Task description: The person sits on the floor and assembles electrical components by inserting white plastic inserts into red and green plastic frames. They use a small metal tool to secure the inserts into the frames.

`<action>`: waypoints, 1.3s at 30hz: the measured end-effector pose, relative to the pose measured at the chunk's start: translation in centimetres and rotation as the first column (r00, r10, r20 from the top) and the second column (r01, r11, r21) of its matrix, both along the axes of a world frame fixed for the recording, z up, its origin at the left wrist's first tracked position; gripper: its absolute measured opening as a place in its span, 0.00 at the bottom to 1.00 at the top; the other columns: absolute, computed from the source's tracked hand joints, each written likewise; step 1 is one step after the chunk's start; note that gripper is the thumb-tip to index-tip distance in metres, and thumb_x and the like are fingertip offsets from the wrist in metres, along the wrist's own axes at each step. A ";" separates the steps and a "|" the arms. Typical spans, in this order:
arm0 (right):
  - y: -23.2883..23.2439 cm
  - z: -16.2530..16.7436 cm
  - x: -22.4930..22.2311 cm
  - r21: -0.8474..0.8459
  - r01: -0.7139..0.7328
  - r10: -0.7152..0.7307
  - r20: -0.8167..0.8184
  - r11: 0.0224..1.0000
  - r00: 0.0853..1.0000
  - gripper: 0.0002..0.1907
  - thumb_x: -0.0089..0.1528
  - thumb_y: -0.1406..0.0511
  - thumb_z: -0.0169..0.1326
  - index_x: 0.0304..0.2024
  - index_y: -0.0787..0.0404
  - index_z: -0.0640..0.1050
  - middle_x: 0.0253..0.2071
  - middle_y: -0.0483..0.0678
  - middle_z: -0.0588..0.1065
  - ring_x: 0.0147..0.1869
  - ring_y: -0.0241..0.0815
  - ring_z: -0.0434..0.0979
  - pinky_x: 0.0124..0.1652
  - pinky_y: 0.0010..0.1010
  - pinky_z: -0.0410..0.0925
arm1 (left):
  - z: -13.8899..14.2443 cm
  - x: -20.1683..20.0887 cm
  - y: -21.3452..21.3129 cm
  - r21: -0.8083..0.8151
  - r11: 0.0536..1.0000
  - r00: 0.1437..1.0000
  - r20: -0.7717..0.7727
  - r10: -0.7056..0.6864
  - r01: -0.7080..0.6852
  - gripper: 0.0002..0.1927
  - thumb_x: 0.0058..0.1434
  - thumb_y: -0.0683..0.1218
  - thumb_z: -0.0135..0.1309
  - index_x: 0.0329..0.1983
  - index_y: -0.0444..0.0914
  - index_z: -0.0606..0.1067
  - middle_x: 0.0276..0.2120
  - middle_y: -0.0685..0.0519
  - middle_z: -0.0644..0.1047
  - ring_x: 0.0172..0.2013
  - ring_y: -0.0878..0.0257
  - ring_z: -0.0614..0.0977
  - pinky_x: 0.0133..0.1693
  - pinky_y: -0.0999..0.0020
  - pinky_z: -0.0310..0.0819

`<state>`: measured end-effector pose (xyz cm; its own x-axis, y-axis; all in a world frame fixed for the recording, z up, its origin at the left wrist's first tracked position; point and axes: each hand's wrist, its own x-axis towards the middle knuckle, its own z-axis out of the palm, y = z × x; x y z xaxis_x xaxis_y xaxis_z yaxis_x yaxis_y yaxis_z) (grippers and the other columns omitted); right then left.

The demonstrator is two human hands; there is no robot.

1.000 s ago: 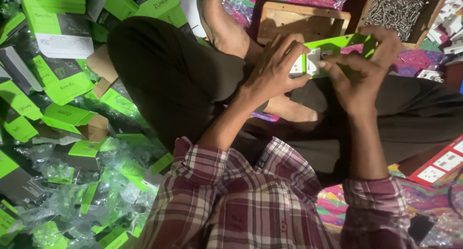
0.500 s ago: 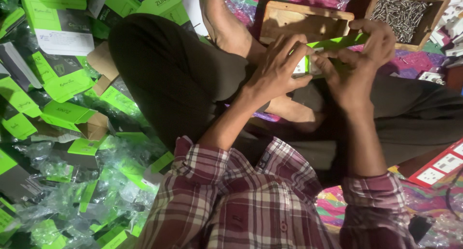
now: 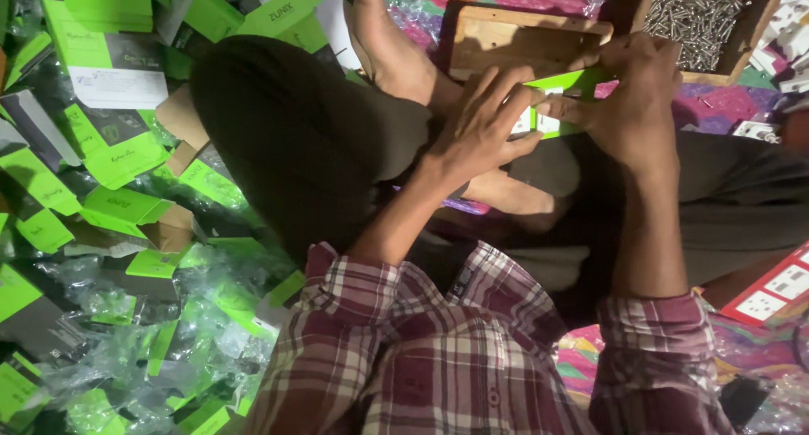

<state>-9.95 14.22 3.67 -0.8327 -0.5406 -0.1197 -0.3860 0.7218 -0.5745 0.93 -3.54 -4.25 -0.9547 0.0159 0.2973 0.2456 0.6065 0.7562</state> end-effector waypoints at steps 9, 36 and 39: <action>1.5 -1.4 -0.7 -0.006 -0.040 0.041 0.028 0.999 0.999 0.30 0.51 0.48 0.79 0.36 0.63 0.81 0.41 0.50 0.76 0.49 0.49 0.67 0.53 0.44 0.60 | 0.0 0.1 0.4 -0.036 0.999 1.000 -0.012 0.010 -0.010 0.26 0.54 0.47 0.70 0.52 0.39 0.71 0.56 0.48 0.69 0.53 0.48 0.73 0.55 0.52 0.71; 5.3 -6.6 -20.8 0.259 0.099 -0.098 -0.018 0.961 0.995 0.13 0.59 0.61 0.71 0.38 0.64 0.85 0.37 0.57 0.81 0.39 0.52 0.82 0.41 0.42 0.74 | 4.6 -2.7 1.8 -0.059 0.998 0.972 0.237 -0.007 0.022 0.44 0.45 0.58 0.68 0.65 0.44 0.68 0.63 0.40 0.66 0.62 0.34 0.66 0.60 0.40 0.64; 4.5 -6.2 -22.0 0.347 -0.103 0.144 -0.097 0.932 0.985 0.11 0.58 0.62 0.69 0.41 0.58 0.87 0.37 0.54 0.82 0.38 0.53 0.82 0.45 0.43 0.74 | 5.2 -3.4 1.4 -0.032 0.999 0.949 0.314 -0.012 0.023 0.44 0.44 0.56 0.69 0.66 0.44 0.67 0.59 0.37 0.67 0.60 0.34 0.68 0.60 0.39 0.64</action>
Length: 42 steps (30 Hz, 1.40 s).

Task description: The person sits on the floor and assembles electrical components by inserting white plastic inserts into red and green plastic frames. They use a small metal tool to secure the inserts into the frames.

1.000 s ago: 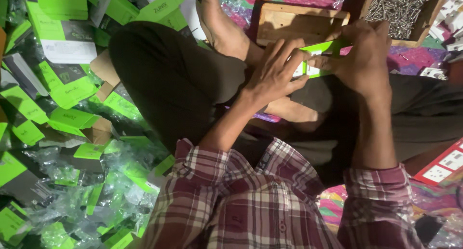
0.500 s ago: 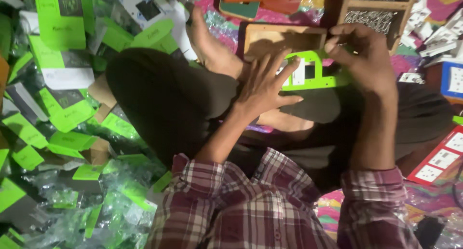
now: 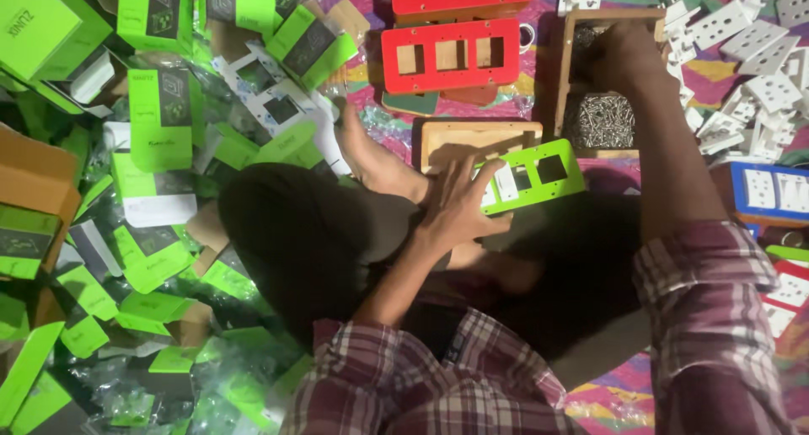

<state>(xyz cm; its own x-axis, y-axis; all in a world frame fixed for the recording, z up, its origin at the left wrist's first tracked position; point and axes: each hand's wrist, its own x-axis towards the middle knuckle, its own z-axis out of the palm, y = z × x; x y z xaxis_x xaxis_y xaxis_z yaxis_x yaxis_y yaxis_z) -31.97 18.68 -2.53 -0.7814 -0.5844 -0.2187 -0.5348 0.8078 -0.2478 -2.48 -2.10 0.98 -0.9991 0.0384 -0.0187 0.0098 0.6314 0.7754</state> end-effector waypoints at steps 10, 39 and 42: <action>2.6 2.6 3.0 -0.459 0.477 -0.369 0.309 0.750 0.877 0.03 0.68 0.72 0.60 0.43 0.66 0.83 0.35 0.50 0.80 0.36 0.41 0.82 0.36 0.33 0.75 | -0.4 -0.6 -0.6 0.323 0.945 0.996 -0.045 0.080 -0.061 0.36 0.47 0.44 0.62 0.62 0.41 0.68 0.54 0.41 0.73 0.58 0.45 0.75 0.59 0.54 0.71; -6.4 6.1 22.1 -0.740 0.134 -0.121 0.071 0.659 0.990 0.08 0.64 0.76 0.64 0.46 0.66 0.83 0.42 0.53 0.80 0.45 0.45 0.80 0.43 0.32 0.72 | -9.3 2.1 -0.3 0.845 -0.207 0.870 0.478 -0.123 -0.494 0.25 0.67 0.50 0.47 0.62 0.30 0.68 0.50 0.43 0.77 0.51 0.52 0.78 0.54 0.52 0.75; -6.4 6.3 21.9 -0.715 0.034 -0.101 -0.052 0.698 0.994 0.08 0.64 0.76 0.65 0.45 0.66 0.83 0.42 0.53 0.80 0.46 0.48 0.81 0.44 0.35 0.73 | -8.5 2.0 -0.6 0.861 -0.195 0.883 0.454 -0.121 -0.470 0.25 0.66 0.51 0.46 0.62 0.31 0.69 0.50 0.43 0.77 0.50 0.51 0.79 0.50 0.50 0.77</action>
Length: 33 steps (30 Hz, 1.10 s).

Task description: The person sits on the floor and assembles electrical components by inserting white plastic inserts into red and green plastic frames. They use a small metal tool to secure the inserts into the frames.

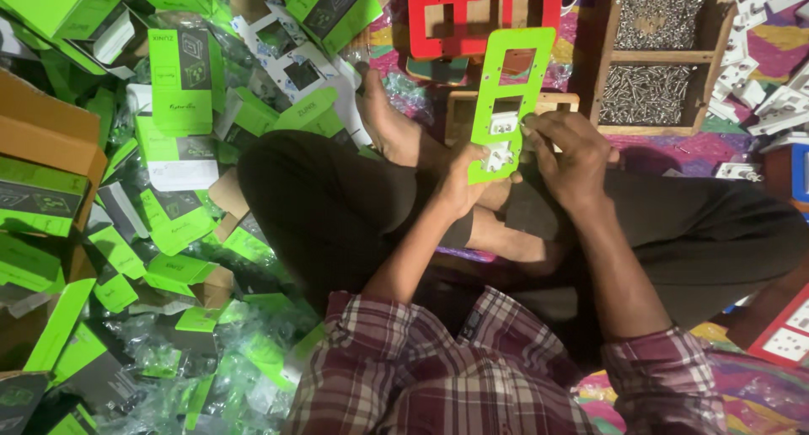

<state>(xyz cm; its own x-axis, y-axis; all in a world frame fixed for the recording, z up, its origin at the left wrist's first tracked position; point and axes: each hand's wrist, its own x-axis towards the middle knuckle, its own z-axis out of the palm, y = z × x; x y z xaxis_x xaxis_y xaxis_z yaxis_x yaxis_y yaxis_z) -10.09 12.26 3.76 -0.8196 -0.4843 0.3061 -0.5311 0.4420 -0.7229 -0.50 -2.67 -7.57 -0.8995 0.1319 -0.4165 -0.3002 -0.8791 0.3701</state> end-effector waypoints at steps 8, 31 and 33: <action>0.1 0.5 0.1 0.048 -0.030 0.030 -0.007 0.998 1.000 0.09 0.62 0.77 0.65 0.44 0.66 0.81 0.42 0.53 0.80 0.45 0.50 0.80 0.43 0.36 0.72 | -0.4 0.0 0.2 -0.018 1.000 1.000 -0.015 0.005 -0.005 0.25 0.67 0.51 0.46 0.61 0.30 0.69 0.48 0.43 0.77 0.48 0.52 0.79 0.52 0.52 0.74; 0.5 -0.1 0.1 0.103 -0.038 0.039 -0.007 0.994 0.999 0.09 0.64 0.75 0.66 0.45 0.67 0.80 0.41 0.54 0.78 0.44 0.51 0.80 0.43 0.38 0.72 | 4.3 -0.8 -0.2 -0.558 0.829 0.998 -0.067 0.010 -0.046 0.18 0.61 0.44 0.47 0.51 0.30 0.73 0.39 0.49 0.77 0.38 0.60 0.77 0.41 0.65 0.73; 0.5 -0.1 0.2 0.089 -0.035 0.036 -0.009 0.995 0.999 0.09 0.63 0.75 0.66 0.46 0.66 0.81 0.41 0.54 0.78 0.44 0.50 0.80 0.43 0.37 0.72 | 4.4 -0.8 -0.2 -0.565 0.824 0.998 -0.069 0.007 -0.045 0.18 0.61 0.44 0.48 0.51 0.30 0.73 0.39 0.49 0.77 0.39 0.60 0.77 0.41 0.65 0.73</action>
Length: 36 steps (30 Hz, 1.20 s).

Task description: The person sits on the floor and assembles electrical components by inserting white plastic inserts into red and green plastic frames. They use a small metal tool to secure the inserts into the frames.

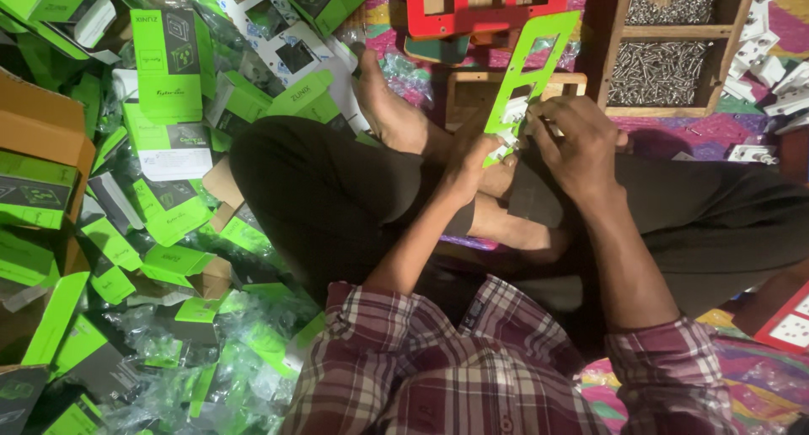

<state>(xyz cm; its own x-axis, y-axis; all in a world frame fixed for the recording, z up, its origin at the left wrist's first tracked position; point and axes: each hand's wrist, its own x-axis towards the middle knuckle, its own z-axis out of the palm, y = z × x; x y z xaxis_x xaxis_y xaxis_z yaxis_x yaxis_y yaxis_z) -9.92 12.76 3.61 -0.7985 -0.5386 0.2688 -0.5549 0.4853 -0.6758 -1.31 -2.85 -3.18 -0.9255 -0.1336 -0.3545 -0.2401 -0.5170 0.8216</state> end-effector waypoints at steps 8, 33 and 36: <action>0.4 -0.1 -0.4 0.072 -0.025 0.027 -0.032 0.997 0.999 0.10 0.62 0.74 0.68 0.45 0.65 0.82 0.40 0.53 0.78 0.42 0.50 0.79 0.41 0.37 0.72 | 0.5 -0.2 -0.4 -0.025 0.998 0.998 -0.046 -0.053 0.051 0.19 0.64 0.45 0.46 0.54 0.30 0.72 0.40 0.48 0.78 0.37 0.60 0.78 0.39 0.66 0.74; 1.1 -1.5 -0.1 -0.190 -0.073 0.117 0.233 0.979 0.965 0.21 0.66 0.52 0.52 0.50 0.56 0.85 0.82 0.57 0.54 0.86 0.60 0.44 0.80 0.55 0.40 | -2.8 0.5 -0.8 0.669 0.742 0.999 0.030 0.031 -0.044 0.28 0.66 0.54 0.46 0.63 0.32 0.69 0.52 0.42 0.77 0.50 0.48 0.79 0.45 0.47 0.75; 1.3 -2.2 -0.2 -0.213 -0.088 0.146 0.277 0.973 0.950 0.26 0.68 0.48 0.49 0.52 0.58 0.84 0.82 0.59 0.51 0.88 0.63 0.40 0.80 0.57 0.37 | -2.0 0.4 -0.9 0.700 0.714 0.999 -0.026 0.024 0.001 0.29 0.66 0.55 0.47 0.64 0.32 0.69 0.52 0.41 0.77 0.50 0.47 0.79 0.43 0.46 0.75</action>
<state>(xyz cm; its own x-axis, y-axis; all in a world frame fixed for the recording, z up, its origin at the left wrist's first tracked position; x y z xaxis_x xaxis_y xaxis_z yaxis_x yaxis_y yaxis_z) -10.08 14.01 1.44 -0.7919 -0.5932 0.1449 -0.3659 0.2710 -0.8903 -0.86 -3.73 -5.20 -0.9376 0.1304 -0.3224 -0.2115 -0.9498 0.2307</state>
